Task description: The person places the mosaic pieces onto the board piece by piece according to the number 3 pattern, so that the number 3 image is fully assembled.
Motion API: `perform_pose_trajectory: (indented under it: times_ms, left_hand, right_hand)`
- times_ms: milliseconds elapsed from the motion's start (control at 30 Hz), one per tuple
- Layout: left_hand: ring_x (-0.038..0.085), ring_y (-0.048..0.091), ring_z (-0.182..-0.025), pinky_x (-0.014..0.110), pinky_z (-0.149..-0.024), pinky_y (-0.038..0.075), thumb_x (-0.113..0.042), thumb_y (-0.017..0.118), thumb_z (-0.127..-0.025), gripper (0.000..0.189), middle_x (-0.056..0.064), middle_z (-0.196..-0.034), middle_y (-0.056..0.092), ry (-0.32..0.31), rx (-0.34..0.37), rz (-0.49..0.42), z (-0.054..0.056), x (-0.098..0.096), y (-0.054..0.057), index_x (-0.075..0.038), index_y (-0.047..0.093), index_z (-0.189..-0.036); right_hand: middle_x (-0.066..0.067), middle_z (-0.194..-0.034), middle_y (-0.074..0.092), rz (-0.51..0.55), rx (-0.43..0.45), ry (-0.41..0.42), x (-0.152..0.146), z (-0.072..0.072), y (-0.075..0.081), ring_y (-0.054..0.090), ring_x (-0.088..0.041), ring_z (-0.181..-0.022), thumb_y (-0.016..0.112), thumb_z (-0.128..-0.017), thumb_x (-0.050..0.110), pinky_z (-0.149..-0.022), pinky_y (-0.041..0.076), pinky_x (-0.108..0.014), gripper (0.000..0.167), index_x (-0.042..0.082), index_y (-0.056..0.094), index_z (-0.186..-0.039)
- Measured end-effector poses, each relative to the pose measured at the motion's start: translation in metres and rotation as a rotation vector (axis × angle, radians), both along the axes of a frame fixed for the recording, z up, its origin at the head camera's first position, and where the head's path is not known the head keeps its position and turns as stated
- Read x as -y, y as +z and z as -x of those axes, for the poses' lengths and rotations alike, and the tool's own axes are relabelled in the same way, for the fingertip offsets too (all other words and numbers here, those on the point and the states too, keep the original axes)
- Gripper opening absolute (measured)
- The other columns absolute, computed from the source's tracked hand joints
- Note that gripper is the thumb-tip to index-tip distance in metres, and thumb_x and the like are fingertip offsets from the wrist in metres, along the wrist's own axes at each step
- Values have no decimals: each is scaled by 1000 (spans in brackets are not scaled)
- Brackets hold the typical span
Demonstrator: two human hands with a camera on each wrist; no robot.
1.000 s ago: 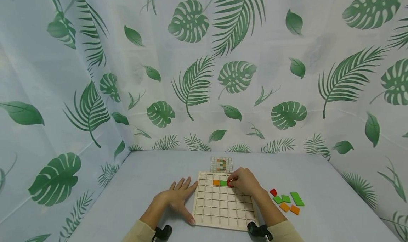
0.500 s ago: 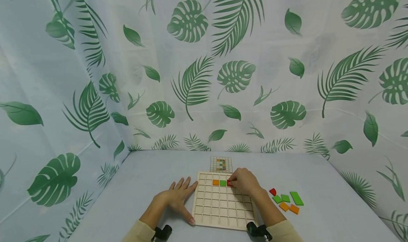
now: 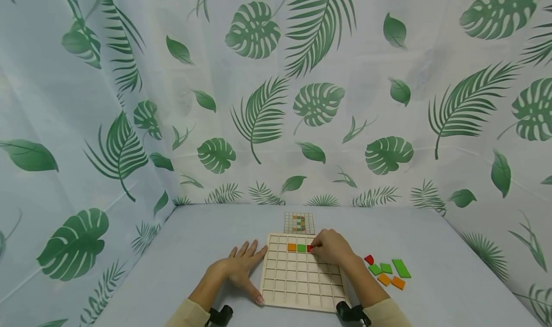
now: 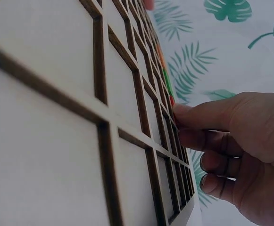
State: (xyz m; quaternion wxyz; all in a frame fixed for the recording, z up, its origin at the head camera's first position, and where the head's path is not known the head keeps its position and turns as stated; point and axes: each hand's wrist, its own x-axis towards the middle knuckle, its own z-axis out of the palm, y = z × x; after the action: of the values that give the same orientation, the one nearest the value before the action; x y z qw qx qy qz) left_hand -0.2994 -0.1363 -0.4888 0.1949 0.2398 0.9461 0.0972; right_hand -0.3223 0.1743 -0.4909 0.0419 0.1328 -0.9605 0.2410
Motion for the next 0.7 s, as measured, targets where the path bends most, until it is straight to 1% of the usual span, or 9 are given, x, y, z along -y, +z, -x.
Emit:
perform_pose_trajectory:
  times_ms: [133,233,333,400,500,633,700]
  left_hand:
    - [39,2,-163,66,-128,7,-71,90,-63,137,13,-177,6,10,5,-1,0,0,0,-31,12,-169]
    - [39,2,-163,65,-128,7,-71,89,-63,137,13,-177,5,10,8,-7,0,0,-1,-32,12,-169]
    - [39,1,-163,65,-128,6,-71,89,-63,137,13,-177,4,7,13,-15,-1,0,0,-31,12,-169]
    - [39,1,-163,65,-128,6,-71,89,-63,137,13,-177,4,7,13,-15,-1,0,0,-31,12,-169]
    - [39,1,-163,65,-128,7,-70,90,-63,137,13,-177,4,9,8,-12,0,1,1,-31,11,-169]
    - [39,1,-163,65,-128,7,-71,90,-63,137,12,-177,5,13,10,-9,0,1,-1,-32,11,-169]
    - [39,1,-163,65,-129,7,-71,89,-63,137,12,-177,5,14,11,-8,1,2,-1,-32,11,-169]
  right_hand:
    - [0,-94,79,62,20,7,-6,0,1,70,-17,-87,84,-88,17,-75,60,-39,11,8,84,-93]
    - [-1,-97,77,118,13,19,-18,-2,5,67,-15,-84,80,-92,18,-71,57,-36,18,6,82,-103]
    - [-1,-96,74,166,-12,16,-35,-5,11,59,-13,-76,76,-96,19,-64,51,-31,23,3,80,-112]
    - [-2,-94,73,183,-36,-4,-47,-6,13,56,-13,-73,74,-97,21,-62,47,-29,26,3,78,-116]
    - [-4,-98,73,206,-52,-24,-65,-5,15,56,-14,-74,73,-99,23,-61,47,-28,30,3,76,-121]
    - [-6,-102,73,215,-34,-38,-83,-4,15,57,-15,-76,72,-99,26,-61,49,-29,34,3,74,-125]
    - [-6,-101,73,209,-23,-44,-90,-3,16,57,-16,-76,73,-99,27,-61,49,-29,37,3,74,-126]
